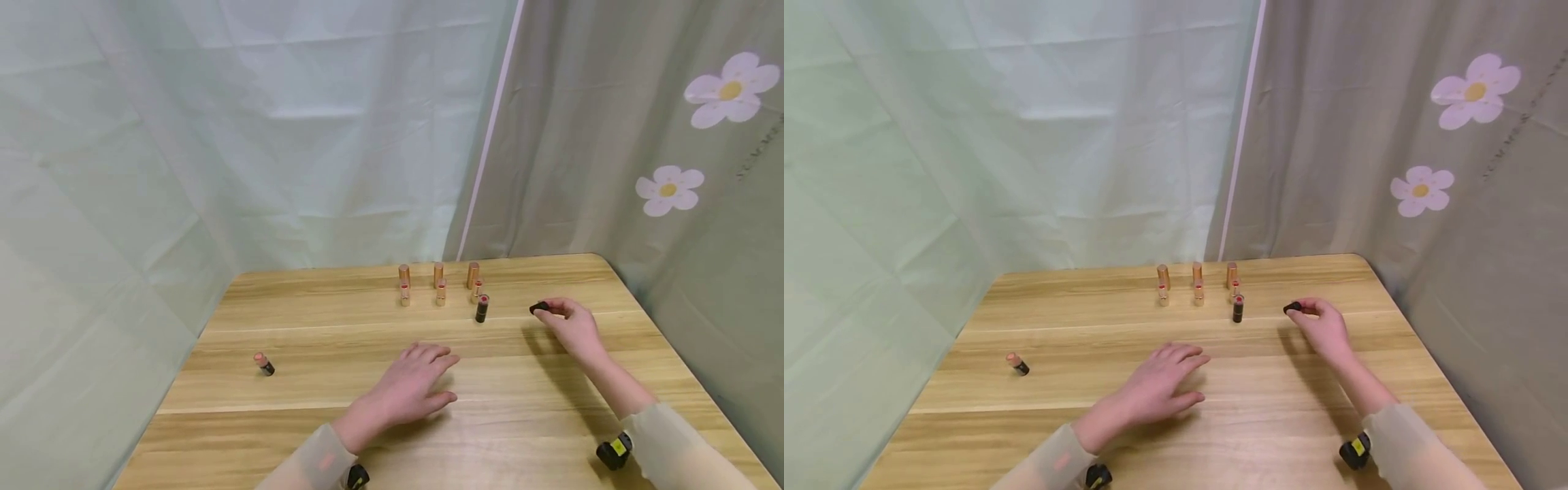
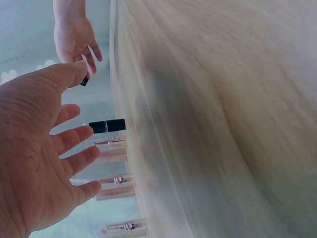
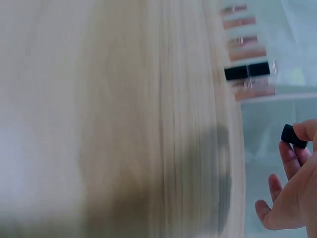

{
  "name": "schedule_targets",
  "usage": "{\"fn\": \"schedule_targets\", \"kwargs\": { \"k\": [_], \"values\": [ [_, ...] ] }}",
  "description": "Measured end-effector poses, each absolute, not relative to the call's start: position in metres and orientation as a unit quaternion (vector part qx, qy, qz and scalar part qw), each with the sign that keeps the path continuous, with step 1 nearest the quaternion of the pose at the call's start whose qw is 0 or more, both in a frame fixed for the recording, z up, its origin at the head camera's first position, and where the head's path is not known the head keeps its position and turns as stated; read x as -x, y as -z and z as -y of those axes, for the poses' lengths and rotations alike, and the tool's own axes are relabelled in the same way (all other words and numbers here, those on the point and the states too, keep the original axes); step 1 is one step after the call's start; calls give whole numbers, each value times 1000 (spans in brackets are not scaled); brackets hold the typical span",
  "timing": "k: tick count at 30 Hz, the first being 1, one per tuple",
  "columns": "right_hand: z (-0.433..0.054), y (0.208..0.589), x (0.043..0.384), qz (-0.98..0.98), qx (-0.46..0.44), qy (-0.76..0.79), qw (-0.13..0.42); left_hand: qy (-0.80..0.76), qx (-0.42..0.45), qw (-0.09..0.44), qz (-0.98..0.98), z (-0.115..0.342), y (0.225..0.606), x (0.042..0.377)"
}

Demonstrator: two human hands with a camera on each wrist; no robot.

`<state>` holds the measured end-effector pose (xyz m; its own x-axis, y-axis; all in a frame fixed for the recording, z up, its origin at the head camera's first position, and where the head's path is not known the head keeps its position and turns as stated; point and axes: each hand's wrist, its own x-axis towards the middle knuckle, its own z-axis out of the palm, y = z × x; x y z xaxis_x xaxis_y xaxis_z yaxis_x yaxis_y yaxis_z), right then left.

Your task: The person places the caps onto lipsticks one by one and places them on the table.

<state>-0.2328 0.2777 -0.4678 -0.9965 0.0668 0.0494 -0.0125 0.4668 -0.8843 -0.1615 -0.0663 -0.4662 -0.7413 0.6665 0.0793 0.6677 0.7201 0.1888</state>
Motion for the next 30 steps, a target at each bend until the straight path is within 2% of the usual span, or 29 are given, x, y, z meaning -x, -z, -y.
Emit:
{"fn": "schedule_targets", "kwargs": {
  "k": [6,13,18,30],
  "values": [
    [-255,459,212,826,16,-563,38,120,352,2,928,75,465,159],
    [-221,456,200,748,23,-662,-38,141,338,9,931,88,460,156],
    [-200,463,199,689,40,-719,-79,156,331,11,931,100,460,155],
    [-155,475,205,660,34,-743,-106,186,300,38,935,138,457,150]
  ]
}}
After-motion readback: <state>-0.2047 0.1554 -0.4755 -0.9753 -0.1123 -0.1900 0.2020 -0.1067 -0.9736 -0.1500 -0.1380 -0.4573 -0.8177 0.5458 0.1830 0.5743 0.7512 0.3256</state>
